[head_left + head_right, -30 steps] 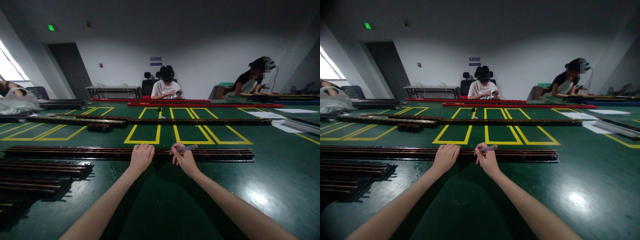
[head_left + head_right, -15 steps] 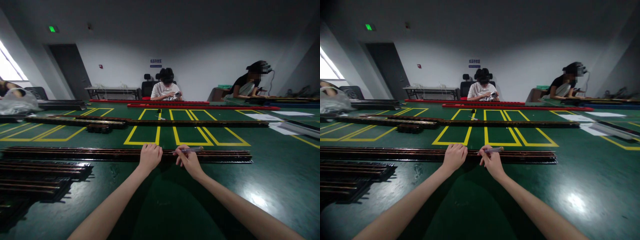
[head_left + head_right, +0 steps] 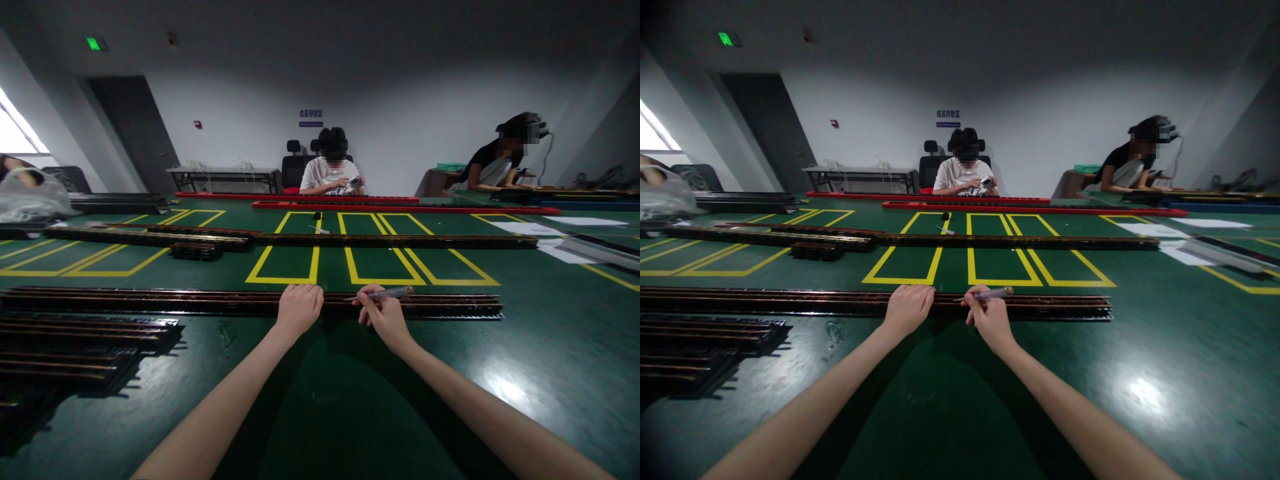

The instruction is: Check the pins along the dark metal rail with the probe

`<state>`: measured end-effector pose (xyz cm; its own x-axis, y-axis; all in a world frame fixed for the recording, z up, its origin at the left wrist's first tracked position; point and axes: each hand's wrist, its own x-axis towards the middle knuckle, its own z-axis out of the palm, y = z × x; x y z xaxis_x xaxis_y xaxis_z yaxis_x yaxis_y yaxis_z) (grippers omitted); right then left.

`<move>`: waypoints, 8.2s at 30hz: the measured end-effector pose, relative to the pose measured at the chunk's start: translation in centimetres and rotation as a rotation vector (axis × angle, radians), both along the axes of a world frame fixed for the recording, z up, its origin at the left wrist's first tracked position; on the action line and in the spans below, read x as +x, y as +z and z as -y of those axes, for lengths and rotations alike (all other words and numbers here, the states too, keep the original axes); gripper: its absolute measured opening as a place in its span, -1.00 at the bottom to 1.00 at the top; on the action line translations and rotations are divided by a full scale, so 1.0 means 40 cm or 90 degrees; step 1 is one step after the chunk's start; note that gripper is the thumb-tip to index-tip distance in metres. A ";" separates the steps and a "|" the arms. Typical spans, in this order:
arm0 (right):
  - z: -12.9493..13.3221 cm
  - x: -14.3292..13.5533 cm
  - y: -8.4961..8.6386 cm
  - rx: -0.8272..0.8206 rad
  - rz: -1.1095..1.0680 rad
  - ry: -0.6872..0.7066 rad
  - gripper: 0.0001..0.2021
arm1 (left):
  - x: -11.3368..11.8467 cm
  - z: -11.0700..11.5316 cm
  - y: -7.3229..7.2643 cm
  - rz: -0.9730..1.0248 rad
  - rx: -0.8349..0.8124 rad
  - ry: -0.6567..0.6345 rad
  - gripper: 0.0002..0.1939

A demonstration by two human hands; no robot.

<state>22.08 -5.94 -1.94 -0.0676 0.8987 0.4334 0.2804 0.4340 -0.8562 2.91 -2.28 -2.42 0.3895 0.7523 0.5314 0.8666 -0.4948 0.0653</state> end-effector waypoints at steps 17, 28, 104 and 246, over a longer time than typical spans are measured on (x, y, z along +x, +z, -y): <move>0.009 0.004 0.002 0.017 -0.032 -0.030 -0.65 | -0.005 0.003 -0.005 -0.002 0.043 0.007 -0.55; 0.010 0.004 0.004 0.012 -0.032 -0.040 -0.61 | -0.009 -0.005 0.000 0.047 0.001 -0.002 -0.57; 0.008 0.001 0.001 0.002 -0.009 -0.020 -0.67 | -0.036 0.015 0.011 -0.023 -0.003 0.068 -0.52; 0.014 0.003 -0.005 -0.024 -0.104 -0.039 -0.71 | -0.055 0.009 0.025 0.060 -0.088 0.165 -0.59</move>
<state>22.20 -6.48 -2.14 0.0566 0.9150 0.3994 0.1605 0.3865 -0.9082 0.71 -2.62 -1.43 0.1290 0.8881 0.4411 0.9496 -0.2388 0.2030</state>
